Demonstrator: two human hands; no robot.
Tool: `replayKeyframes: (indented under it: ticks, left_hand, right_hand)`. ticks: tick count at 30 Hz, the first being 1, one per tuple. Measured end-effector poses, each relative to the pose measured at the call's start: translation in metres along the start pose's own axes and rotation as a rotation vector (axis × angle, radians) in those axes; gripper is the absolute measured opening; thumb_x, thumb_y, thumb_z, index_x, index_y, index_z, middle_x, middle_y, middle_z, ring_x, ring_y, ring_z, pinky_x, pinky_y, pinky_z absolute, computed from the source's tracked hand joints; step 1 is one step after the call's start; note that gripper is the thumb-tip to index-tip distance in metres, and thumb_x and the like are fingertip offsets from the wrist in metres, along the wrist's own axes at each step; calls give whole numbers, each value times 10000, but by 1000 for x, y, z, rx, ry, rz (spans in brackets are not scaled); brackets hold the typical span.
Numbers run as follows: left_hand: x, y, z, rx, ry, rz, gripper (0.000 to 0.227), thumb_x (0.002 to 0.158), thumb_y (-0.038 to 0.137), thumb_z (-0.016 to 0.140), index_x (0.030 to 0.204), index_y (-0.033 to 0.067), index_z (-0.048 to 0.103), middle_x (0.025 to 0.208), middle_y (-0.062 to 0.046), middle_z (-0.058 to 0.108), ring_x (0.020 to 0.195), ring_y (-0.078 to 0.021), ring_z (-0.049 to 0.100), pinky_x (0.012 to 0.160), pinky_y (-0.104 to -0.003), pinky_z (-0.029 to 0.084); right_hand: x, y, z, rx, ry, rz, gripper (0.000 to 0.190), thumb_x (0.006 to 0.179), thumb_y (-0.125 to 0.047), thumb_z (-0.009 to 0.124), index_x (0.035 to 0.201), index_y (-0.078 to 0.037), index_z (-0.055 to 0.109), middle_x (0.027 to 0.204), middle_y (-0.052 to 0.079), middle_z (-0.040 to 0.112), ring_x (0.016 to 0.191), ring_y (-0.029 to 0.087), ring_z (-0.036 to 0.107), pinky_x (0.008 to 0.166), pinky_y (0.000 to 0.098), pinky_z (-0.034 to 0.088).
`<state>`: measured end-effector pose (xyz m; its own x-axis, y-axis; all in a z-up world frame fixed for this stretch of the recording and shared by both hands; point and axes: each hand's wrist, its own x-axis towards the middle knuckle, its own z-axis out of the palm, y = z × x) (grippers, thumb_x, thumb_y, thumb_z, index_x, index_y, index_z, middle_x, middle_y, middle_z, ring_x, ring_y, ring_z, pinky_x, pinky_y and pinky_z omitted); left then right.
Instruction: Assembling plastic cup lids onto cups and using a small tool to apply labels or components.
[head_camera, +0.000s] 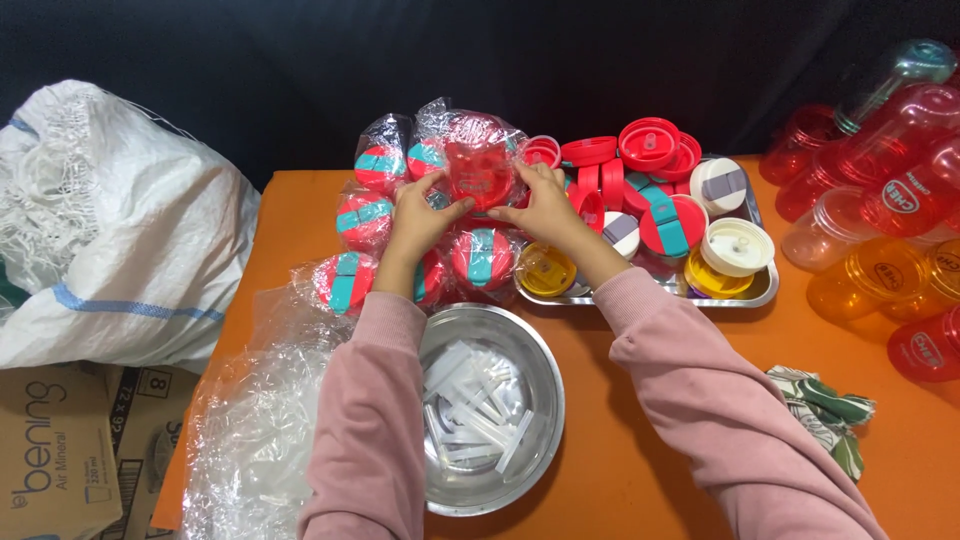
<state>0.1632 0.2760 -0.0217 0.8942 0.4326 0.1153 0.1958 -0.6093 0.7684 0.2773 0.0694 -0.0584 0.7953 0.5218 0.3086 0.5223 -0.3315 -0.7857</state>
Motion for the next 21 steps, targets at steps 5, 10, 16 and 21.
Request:
replayKeyframes:
  ticks: [5,10,16,21]
  left_hand:
    - [-3,7,-3,9,-37,-8,942,718,576,897,1493,215,500,1437,-150,546,1433,-314,362,1151,-511,279]
    - [-21,38,-13,-23,-35,22,1163,673,417,963,1590,134,307,1560,-179,419,1449,-432,308,1116,-673,273]
    - [-52,77,-14,39,180,-31,1129,817,434,892,1608,58,179,1603,-262,223,1459,-514,205,1103,-726,279]
    - [-111,150,4,77,370,225,1065,855,311,878,1605,53,168,1574,-199,161,1413,-489,203,1145,-688,240]
  right_hand:
    - [-7,-11,-9,6,-1,6,1070,650,-441,1002,1523,-76,500,1281,110,527,1263,306,407,1157,388,317]
    - [-16,-15,-22,15,1,-7,1070,657,-427,996,1549,-131,483,1316,118,510,1269,320,401,1157,401,307]
    - [-47,-4,-63,23,52,6,919,742,-370,943,1538,-197,517,1328,150,517,1272,361,441,1123,449,339]
    - [-100,-8,-111,167,117,32,564,881,-221,840,1405,-155,641,1289,172,560,1179,355,569,950,427,525]
